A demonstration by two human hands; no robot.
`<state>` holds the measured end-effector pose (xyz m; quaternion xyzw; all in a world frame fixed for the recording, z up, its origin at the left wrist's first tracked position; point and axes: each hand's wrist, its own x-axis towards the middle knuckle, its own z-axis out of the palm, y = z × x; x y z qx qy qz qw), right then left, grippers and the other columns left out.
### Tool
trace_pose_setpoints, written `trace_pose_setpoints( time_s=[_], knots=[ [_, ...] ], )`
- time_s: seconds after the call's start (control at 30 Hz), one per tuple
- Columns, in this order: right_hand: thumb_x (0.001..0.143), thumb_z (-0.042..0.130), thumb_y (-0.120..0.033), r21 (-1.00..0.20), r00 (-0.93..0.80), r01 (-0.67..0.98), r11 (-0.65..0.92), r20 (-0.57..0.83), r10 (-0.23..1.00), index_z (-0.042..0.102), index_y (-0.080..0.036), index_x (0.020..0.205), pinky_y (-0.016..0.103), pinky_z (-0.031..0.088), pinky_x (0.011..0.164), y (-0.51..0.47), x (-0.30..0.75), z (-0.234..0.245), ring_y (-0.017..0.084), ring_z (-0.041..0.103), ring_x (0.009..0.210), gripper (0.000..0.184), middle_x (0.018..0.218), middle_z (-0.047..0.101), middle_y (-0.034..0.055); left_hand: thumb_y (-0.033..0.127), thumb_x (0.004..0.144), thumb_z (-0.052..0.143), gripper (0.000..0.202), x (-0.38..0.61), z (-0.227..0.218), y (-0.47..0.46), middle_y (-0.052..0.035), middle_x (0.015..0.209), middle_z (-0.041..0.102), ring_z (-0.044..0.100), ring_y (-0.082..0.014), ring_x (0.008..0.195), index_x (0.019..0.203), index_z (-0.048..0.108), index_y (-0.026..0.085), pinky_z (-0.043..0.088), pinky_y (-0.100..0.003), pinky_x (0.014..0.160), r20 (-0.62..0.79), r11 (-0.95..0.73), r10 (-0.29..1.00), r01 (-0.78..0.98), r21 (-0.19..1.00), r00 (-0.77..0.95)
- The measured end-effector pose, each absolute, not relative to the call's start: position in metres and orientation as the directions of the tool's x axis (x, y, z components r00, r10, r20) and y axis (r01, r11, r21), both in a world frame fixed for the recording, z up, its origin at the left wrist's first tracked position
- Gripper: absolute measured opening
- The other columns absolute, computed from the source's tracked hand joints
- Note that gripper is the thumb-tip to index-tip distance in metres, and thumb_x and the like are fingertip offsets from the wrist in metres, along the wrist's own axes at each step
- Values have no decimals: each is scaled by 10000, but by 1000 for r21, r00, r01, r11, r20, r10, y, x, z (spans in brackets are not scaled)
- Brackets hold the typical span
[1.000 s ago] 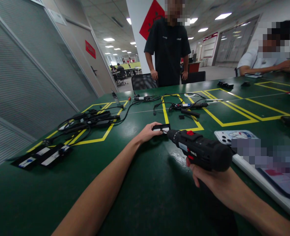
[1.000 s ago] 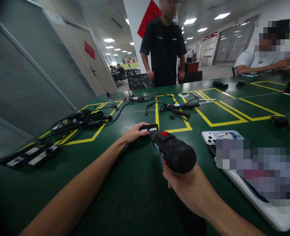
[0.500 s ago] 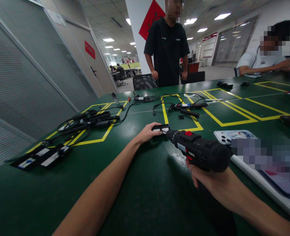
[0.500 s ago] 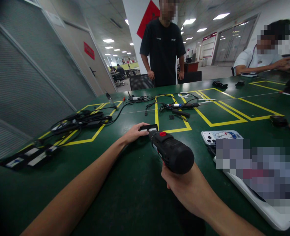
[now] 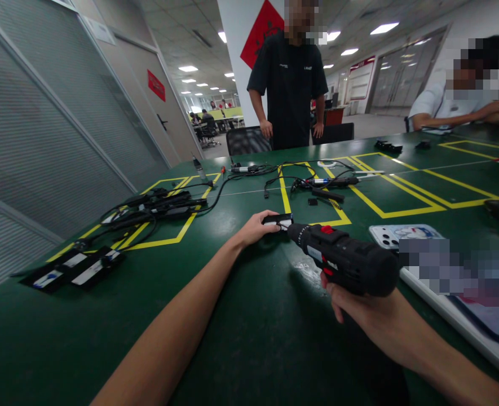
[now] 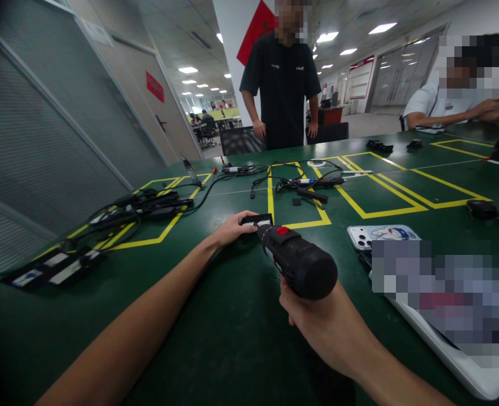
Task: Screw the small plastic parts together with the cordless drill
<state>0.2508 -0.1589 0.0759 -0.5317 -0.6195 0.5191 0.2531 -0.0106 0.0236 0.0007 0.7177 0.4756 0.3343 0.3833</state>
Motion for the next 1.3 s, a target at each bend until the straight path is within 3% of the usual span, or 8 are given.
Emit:
trace_pose_setpoints(
  time_s=[0.17, 0.33, 0.47, 0.6, 0.77, 0.93, 1.3],
  knots=[
    [831, 468, -387, -915, -272, 387, -111, -229, 935, 512, -203, 572, 247, 370, 449, -159, 248, 77, 200, 604, 736, 321, 688, 622, 35, 322, 669, 658, 471, -11, 1, 23, -57, 1044, 608, 567, -183, 917, 1100, 552, 164, 424, -325, 865, 121, -265, 933, 417, 870, 340],
    [802, 504, -347, -925, -240, 374, -68, -167, 956, 549, -202, 615, 253, 404, 481, -160, 246, 78, 220, 618, 816, 240, 777, 659, 50, 322, 668, 661, 479, -11, 0, 24, -61, 1045, 610, 568, -185, 916, 1104, 548, 158, 424, -328, 867, 116, -259, 934, 416, 872, 339],
    [815, 486, -372, -913, -274, 401, -77, -200, 941, 529, -200, 595, 252, 403, 489, -158, 247, 76, 230, 612, 852, 283, 749, 645, 50, 325, 664, 664, 487, -11, -1, 25, -67, 1068, 605, 564, -193, 939, 1104, 547, 152, 419, -332, 881, 115, -256, 938, 428, 867, 327],
    [834, 458, -373, -914, -298, 395, -93, -223, 928, 510, -207, 578, 257, 387, 491, -158, 249, 77, 218, 601, 805, 310, 644, 587, 31, 329, 671, 657, 476, -11, -1, 25, -61, 1057, 610, 565, -196, 947, 1099, 547, 154, 417, -335, 886, 120, -263, 934, 421, 868, 335],
    [844, 444, -357, -914, -303, 399, -77, -211, 929, 510, -206, 618, 261, 384, 489, -160, 250, 79, 188, 568, 743, 280, 748, 608, 41, 316, 678, 647, 466, -10, 0, 24, -63, 1060, 610, 563, -197, 959, 1102, 541, 155, 418, -340, 890, 111, -257, 934, 420, 870, 340],
    [864, 426, -360, -914, -340, 402, -56, -205, 918, 501, -206, 587, 257, 398, 523, -157, 252, 72, 174, 546, 740, 325, 682, 566, 14, 324, 675, 650, 476, -11, 0, 24, -65, 1068, 608, 567, -199, 961, 1107, 540, 155, 418, -343, 892, 106, -248, 935, 415, 875, 337],
    [849, 435, -371, -904, -312, 415, -99, -244, 918, 505, -193, 596, 258, 385, 505, -158, 251, 77, 152, 534, 708, 317, 918, 615, 45, 334, 678, 644, 472, -11, -1, 25, -56, 1062, 609, 563, -195, 965, 1103, 543, 157, 415, -340, 898, 113, -262, 933, 429, 865, 342]
  ],
)
